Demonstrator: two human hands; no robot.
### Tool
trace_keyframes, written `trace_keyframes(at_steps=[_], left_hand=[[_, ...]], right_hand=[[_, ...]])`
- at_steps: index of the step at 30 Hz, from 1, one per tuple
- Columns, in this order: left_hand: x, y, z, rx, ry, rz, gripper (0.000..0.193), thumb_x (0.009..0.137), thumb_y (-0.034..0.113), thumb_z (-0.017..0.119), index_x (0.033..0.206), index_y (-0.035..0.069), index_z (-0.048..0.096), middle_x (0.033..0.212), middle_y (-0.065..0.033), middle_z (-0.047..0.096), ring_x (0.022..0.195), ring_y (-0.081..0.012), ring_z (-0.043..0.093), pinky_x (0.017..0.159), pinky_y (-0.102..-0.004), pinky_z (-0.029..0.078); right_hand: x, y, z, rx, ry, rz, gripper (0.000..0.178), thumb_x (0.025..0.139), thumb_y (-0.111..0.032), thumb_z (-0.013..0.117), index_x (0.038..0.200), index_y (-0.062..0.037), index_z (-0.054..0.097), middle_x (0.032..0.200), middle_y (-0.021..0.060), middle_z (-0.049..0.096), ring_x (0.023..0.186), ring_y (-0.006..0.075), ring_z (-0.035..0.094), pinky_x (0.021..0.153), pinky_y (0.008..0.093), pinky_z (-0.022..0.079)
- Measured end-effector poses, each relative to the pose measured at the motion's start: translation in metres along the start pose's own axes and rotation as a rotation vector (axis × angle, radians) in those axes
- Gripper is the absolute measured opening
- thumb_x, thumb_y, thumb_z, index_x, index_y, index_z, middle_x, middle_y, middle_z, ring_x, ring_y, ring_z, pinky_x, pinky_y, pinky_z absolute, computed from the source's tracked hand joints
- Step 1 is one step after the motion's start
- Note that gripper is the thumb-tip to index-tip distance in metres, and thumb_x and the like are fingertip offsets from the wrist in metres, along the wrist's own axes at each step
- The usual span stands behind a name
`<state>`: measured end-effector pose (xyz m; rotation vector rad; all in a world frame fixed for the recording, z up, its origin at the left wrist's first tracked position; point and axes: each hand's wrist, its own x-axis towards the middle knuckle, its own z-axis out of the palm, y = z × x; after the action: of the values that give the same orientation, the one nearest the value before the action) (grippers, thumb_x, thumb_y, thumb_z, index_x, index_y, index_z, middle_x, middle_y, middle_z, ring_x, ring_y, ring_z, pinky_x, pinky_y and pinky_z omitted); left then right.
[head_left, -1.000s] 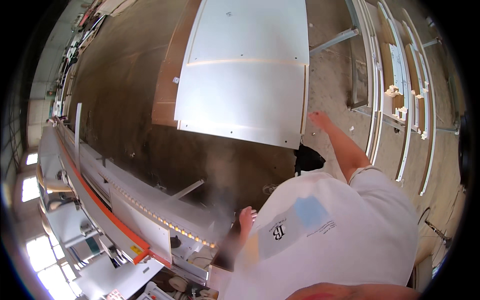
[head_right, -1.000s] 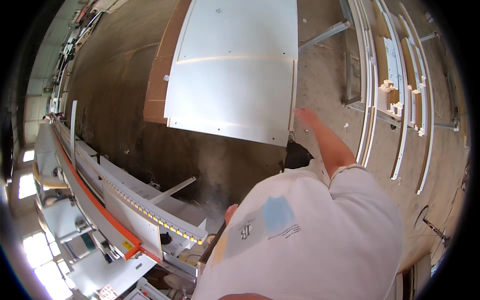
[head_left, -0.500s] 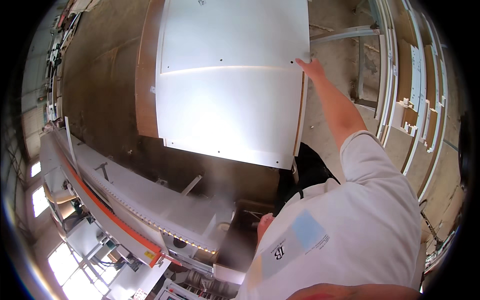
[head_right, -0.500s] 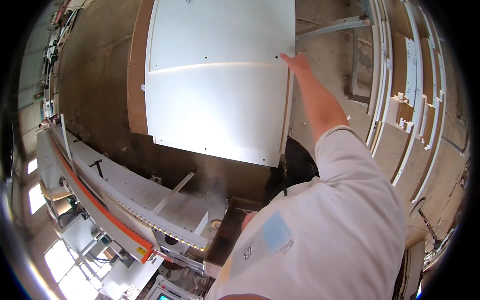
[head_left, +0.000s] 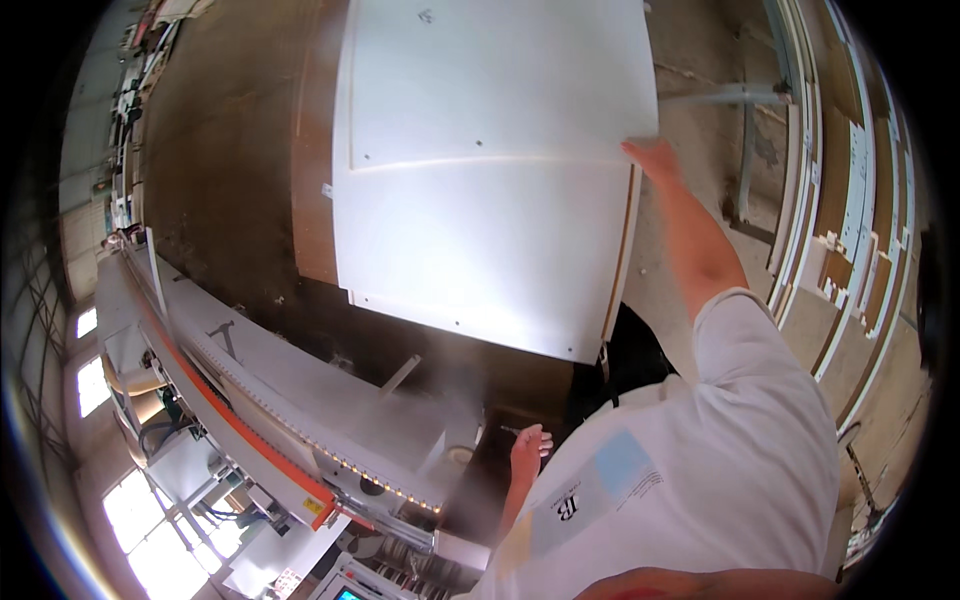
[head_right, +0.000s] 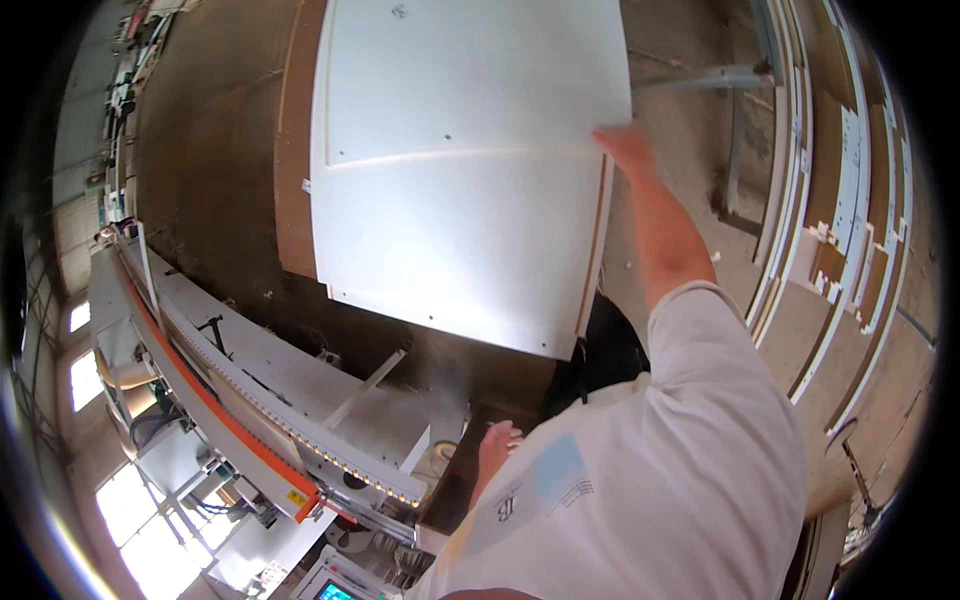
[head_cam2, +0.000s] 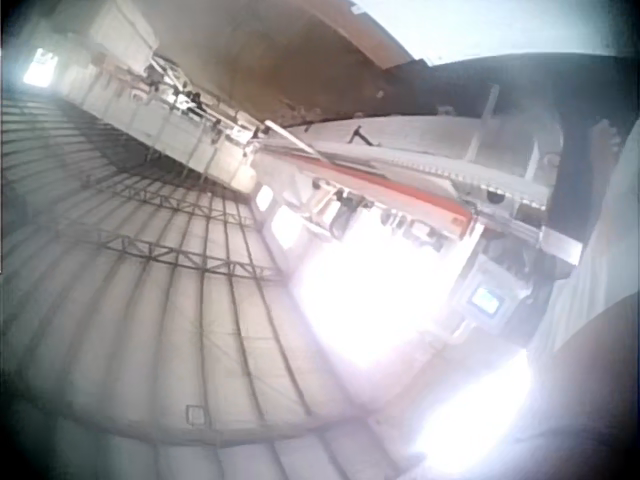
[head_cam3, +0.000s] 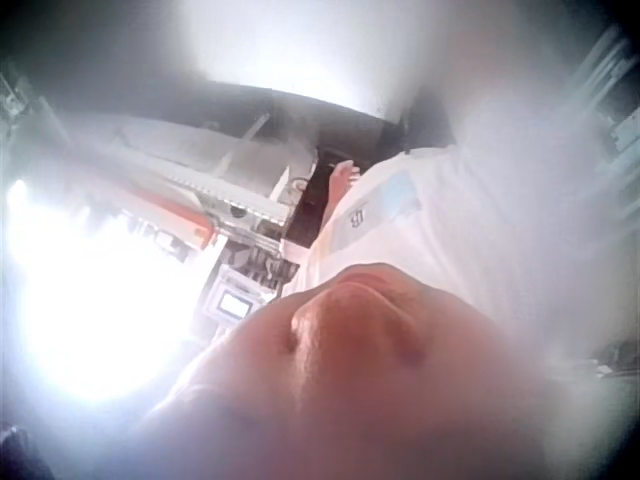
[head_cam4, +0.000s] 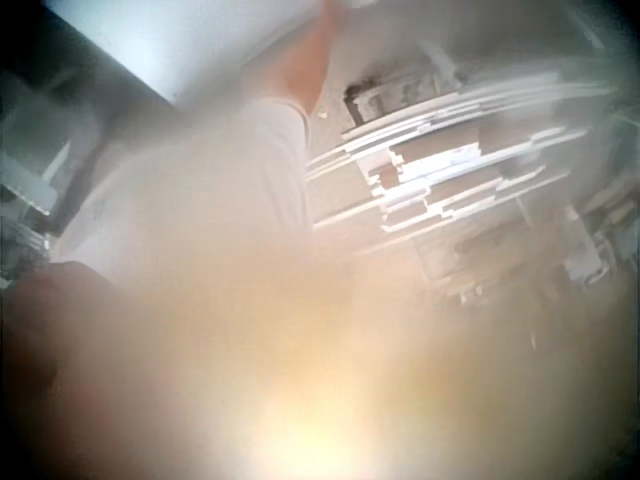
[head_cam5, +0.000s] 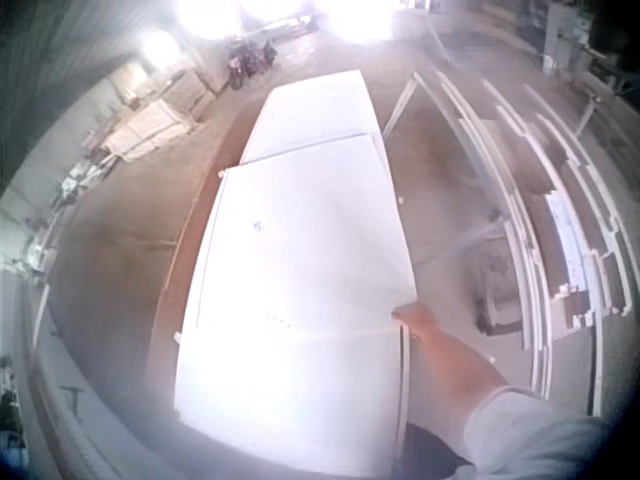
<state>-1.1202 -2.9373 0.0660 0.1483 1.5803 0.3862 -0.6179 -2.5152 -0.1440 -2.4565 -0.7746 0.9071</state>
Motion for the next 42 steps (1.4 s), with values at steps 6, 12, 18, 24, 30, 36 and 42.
trace_keyframes(at_steps=[6,12,18,24,30,36,42], left_hand=[[0.006,-0.008,0.023,0.069,0.023,0.076,0.030,0.102,0.024,0.053,0.119,0.000,0.058,0.100,-0.0124,0.068,0.082,-0.0146,0.065,0.070,-0.0253,0.050],[0.015,-0.020,0.009,-0.194,-0.008,0.011,0.024,0.100,0.020,0.056,0.115,0.002,0.058,0.091,-0.0097,0.064,0.071,-0.0103,0.057,0.060,-0.0208,0.044],[0.094,0.100,0.050,-0.260,-0.266,0.316,0.020,0.098,0.022,0.055,0.109,0.005,0.058,0.080,0.0006,0.054,0.063,-0.0056,0.044,0.053,-0.0203,0.035],[0.148,0.261,0.159,-0.496,-0.125,0.359,0.052,0.100,0.042,0.053,0.131,0.000,0.050,0.114,-0.0101,0.063,0.103,-0.0203,0.061,0.088,-0.0341,0.049],[0.133,0.258,0.127,-0.551,0.273,0.425,0.041,0.097,0.030,0.064,0.119,-0.003,0.057,0.112,-0.0096,0.063,0.097,-0.0206,0.062,0.079,-0.0350,0.053],[0.095,0.196,0.038,-0.655,0.339,0.523,0.036,0.094,0.030,0.068,0.111,-0.001,0.062,0.101,-0.0065,0.065,0.089,-0.0179,0.062,0.078,-0.0340,0.051],[0.040,0.080,-0.041,-0.533,0.507,0.464,0.030,0.096,0.030,0.066,0.104,0.001,0.065,0.091,-0.0025,0.065,0.077,-0.0120,0.058,0.069,-0.0296,0.048]], right_hand=[[0.041,0.017,-0.016,0.435,-0.164,0.279,0.091,0.075,-0.072,0.067,0.135,-0.0055,0.051,0.123,0.0129,0.060,0.111,0.0327,0.057,0.092,0.0529,0.047],[0.044,0.020,-0.022,0.552,-0.356,0.336,0.077,0.082,-0.076,0.055,0.123,-0.0111,0.058,0.109,0.0084,0.061,0.095,0.0242,0.057,0.076,0.0431,0.051],[-0.097,-0.021,0.010,0.701,-0.328,0.323,0.078,0.080,-0.076,0.059,0.113,-0.0047,0.061,0.084,0.0071,0.059,0.058,0.0176,0.053,0.047,0.0329,0.052],[-0.262,-0.041,0.057,0.714,-0.700,0.401,0.075,0.091,-0.069,0.049,0.112,0.0026,0.060,0.096,0.0130,0.068,0.086,0.0268,0.071,0.073,0.0396,0.058],[-0.263,-0.034,0.037,0.355,-0.983,0.081,0.074,0.091,-0.068,0.051,0.116,0.0007,0.060,0.107,0.0137,0.070,0.100,0.0251,0.068,0.081,0.0376,0.054],[-0.131,-0.033,0.004,0.335,-0.478,0.088,0.076,0.085,-0.069,0.057,0.111,0.0017,0.062,0.101,0.0115,0.070,0.093,0.0226,0.069,0.072,0.0397,0.052],[-0.185,0.017,-0.002,-0.134,-0.662,0.022,0.071,0.085,-0.069,0.058,0.096,0.0012,0.065,0.087,0.0094,0.071,0.079,0.0195,0.070,0.065,0.0340,0.051]])
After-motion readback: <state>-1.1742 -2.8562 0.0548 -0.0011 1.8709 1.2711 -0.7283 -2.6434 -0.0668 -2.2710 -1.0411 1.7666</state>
